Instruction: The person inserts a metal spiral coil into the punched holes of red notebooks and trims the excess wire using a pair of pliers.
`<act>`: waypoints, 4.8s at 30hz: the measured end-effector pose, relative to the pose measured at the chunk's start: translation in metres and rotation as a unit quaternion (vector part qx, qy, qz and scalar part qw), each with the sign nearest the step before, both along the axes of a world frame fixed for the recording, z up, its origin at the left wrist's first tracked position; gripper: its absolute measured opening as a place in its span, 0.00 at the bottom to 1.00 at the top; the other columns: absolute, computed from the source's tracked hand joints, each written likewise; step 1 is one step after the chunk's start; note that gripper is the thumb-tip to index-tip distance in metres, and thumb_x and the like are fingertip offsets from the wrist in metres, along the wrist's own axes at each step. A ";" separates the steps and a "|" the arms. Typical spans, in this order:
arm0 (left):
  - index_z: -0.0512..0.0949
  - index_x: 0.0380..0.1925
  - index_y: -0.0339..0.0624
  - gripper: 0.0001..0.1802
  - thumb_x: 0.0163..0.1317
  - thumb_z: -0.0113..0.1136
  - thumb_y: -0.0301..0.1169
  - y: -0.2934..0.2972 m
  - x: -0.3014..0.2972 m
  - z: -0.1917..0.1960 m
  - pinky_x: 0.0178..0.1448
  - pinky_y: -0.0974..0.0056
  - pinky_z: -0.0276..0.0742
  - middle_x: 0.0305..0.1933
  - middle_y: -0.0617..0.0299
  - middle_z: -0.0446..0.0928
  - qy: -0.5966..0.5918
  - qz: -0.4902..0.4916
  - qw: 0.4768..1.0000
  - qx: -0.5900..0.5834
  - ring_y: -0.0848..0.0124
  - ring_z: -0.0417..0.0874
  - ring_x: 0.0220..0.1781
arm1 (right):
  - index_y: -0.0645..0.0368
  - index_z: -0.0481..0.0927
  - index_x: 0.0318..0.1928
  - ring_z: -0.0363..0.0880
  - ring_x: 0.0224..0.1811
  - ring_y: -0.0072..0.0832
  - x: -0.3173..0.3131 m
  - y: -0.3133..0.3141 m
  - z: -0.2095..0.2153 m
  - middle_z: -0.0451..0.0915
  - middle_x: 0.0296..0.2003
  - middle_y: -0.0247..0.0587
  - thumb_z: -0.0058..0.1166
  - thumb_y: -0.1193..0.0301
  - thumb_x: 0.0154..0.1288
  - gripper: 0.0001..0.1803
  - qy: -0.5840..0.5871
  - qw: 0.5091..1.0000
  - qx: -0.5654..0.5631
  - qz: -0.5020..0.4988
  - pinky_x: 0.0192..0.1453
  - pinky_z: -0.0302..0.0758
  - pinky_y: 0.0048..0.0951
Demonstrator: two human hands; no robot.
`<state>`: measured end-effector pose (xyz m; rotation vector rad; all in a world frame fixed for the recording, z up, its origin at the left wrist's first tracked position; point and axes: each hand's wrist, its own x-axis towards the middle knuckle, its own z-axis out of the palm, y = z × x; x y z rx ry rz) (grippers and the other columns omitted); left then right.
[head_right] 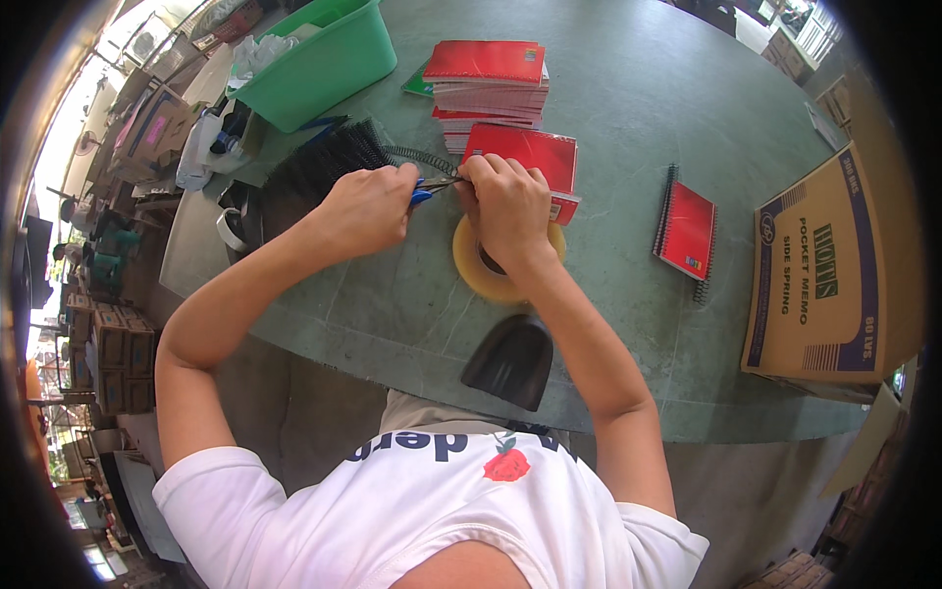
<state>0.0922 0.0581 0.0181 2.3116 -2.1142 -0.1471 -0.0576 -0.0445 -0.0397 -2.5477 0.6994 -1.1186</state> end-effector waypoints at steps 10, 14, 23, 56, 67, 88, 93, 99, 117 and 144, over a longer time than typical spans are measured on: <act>0.75 0.42 0.41 0.25 0.56 0.60 0.50 0.062 -0.024 -0.083 0.46 0.50 0.74 0.39 0.48 0.77 -0.085 -0.074 0.993 0.016 0.51 0.79 0.45 | 0.51 0.79 0.41 0.78 0.37 0.33 0.005 0.000 -0.004 0.81 0.30 0.33 0.58 0.65 0.58 0.11 -0.047 0.997 -0.004 0.063 0.42 0.68 0.35; 0.69 0.55 0.39 0.31 0.56 0.62 0.46 0.044 -0.130 -0.067 0.51 0.52 0.75 0.38 0.48 0.74 0.239 0.015 0.964 0.119 0.53 0.78 0.47 | 0.54 0.80 0.37 0.78 0.36 0.37 -0.001 -0.001 0.000 0.81 0.29 0.38 0.63 0.70 0.54 0.09 -0.044 0.999 -0.015 0.020 0.48 0.72 0.36; 0.74 0.49 0.46 0.24 0.50 0.64 0.22 0.017 -0.038 -0.026 0.47 0.59 0.75 0.37 0.55 0.72 0.246 0.045 0.867 -0.431 0.58 0.77 0.42 | 0.64 0.84 0.39 0.80 0.37 0.16 -0.063 -0.048 0.006 0.85 0.33 0.36 0.63 0.77 0.55 0.10 -0.017 0.900 0.413 0.136 0.43 0.77 0.19; 0.80 0.46 0.49 0.21 0.50 0.65 0.20 -0.018 -0.053 -0.014 0.43 0.64 0.77 0.38 0.56 0.77 0.178 -0.088 0.952 -0.231 0.64 0.80 0.38 | 0.58 0.81 0.46 0.80 0.33 0.20 -0.074 -0.037 0.001 0.83 0.35 0.38 0.56 0.83 0.59 0.15 -0.062 0.921 0.355 0.148 0.40 0.77 0.22; 0.81 0.44 0.47 0.19 0.50 0.65 0.20 -0.033 -0.044 0.010 0.44 0.65 0.76 0.36 0.58 0.75 0.277 -0.009 0.880 -0.385 0.66 0.79 0.38 | 0.63 0.80 0.45 0.79 0.46 0.18 -0.090 -0.037 -0.031 0.83 0.41 0.34 0.55 0.85 0.60 0.13 -0.170 0.807 0.528 0.204 0.51 0.76 0.21; 0.81 0.44 0.43 0.17 0.52 0.64 0.20 -0.030 -0.066 -0.024 0.41 0.64 0.76 0.37 0.59 0.75 0.199 -0.110 0.942 -0.246 0.68 0.80 0.38 | 0.64 0.79 0.48 0.77 0.46 0.18 -0.092 -0.036 -0.031 0.82 0.42 0.36 0.52 0.84 0.63 0.13 -0.185 0.837 0.479 0.191 0.53 0.74 0.22; 0.81 0.47 0.49 0.21 0.50 0.67 0.22 -0.048 -0.055 0.006 0.45 0.64 0.75 0.35 0.56 0.74 0.195 -0.027 0.845 -0.498 0.63 0.80 0.38 | 0.64 0.78 0.50 0.76 0.45 0.16 -0.094 -0.038 -0.038 0.81 0.43 0.34 0.50 0.84 0.64 0.14 -0.191 0.824 0.495 0.198 0.51 0.73 0.19; 0.81 0.43 0.46 0.17 0.50 0.66 0.23 -0.056 -0.066 -0.007 0.44 0.64 0.76 0.35 0.58 0.76 0.247 -0.034 0.865 -0.435 0.64 0.80 0.38 | 0.66 0.77 0.51 0.76 0.44 0.15 -0.094 -0.029 -0.048 0.81 0.40 0.32 0.49 0.84 0.64 0.14 -0.215 0.824 0.486 0.198 0.51 0.73 0.19; 0.78 0.43 0.43 0.16 0.54 0.65 0.30 -0.001 -0.128 -0.039 0.45 0.56 0.75 0.40 0.54 0.76 0.222 -0.186 0.946 -0.145 0.56 0.77 0.43 | 0.64 0.78 0.51 0.77 0.50 0.22 -0.091 -0.033 -0.035 0.80 0.48 0.40 0.53 0.78 0.65 0.14 -0.197 0.855 0.457 0.146 0.55 0.74 0.23; 0.75 0.38 0.37 0.13 0.56 0.62 0.33 -0.083 -0.090 -0.021 0.42 0.55 0.73 0.34 0.52 0.76 0.248 -0.200 0.939 -0.130 0.54 0.78 0.38 | 0.63 0.82 0.36 0.79 0.37 0.14 -0.109 -0.026 -0.052 0.83 0.30 0.31 0.63 0.73 0.57 0.08 -0.227 0.879 0.417 0.048 0.41 0.73 0.19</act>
